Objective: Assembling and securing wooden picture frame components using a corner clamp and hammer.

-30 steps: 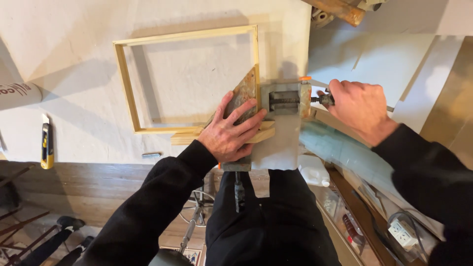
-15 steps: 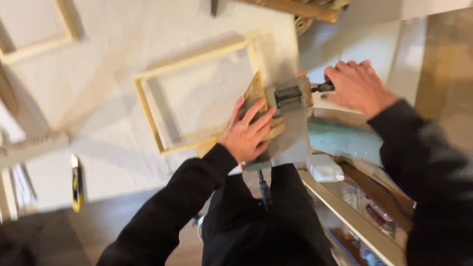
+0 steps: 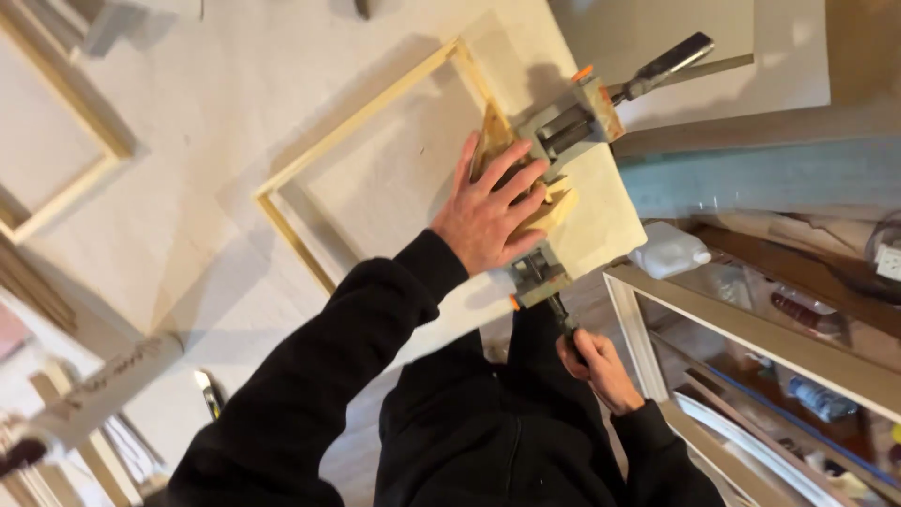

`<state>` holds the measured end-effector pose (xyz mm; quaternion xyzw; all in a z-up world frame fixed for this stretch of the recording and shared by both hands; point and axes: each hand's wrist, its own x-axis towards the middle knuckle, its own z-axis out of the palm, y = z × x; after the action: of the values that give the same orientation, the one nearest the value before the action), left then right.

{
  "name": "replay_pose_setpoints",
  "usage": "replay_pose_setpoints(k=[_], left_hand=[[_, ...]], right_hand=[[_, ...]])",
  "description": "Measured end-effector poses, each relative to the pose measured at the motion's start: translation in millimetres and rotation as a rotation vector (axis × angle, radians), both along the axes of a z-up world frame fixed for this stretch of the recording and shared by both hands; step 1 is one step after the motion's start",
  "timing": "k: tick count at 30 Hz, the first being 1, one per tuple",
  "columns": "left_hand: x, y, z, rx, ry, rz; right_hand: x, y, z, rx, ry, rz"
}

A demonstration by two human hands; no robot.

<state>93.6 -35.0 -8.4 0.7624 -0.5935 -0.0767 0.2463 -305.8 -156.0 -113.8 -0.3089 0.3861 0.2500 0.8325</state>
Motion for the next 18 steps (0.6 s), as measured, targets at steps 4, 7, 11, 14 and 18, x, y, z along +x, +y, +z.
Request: replay_pose_setpoints(k=[4,7,11,14,18], left_hand=[[3,-4,-8,-0.001,0.019,0.002],[-1,0,-9,0.007,0.022,0.010],[-5,0,-8,-0.018,0.103,0.004],[7,-7,11,0.007,0.035,0.036],[5,37,40,-0.055,0.020,0.084]], right_hand=[[51,19,52,-0.995,0.003,0.289],[105,25,125,-1.492,-0.063,0.384],[192,19,173,-1.758,-0.304,0.205],[232,16,167,-1.702,-0.413,0.242],[241,24,147,-1.633,-0.457,0.295]])
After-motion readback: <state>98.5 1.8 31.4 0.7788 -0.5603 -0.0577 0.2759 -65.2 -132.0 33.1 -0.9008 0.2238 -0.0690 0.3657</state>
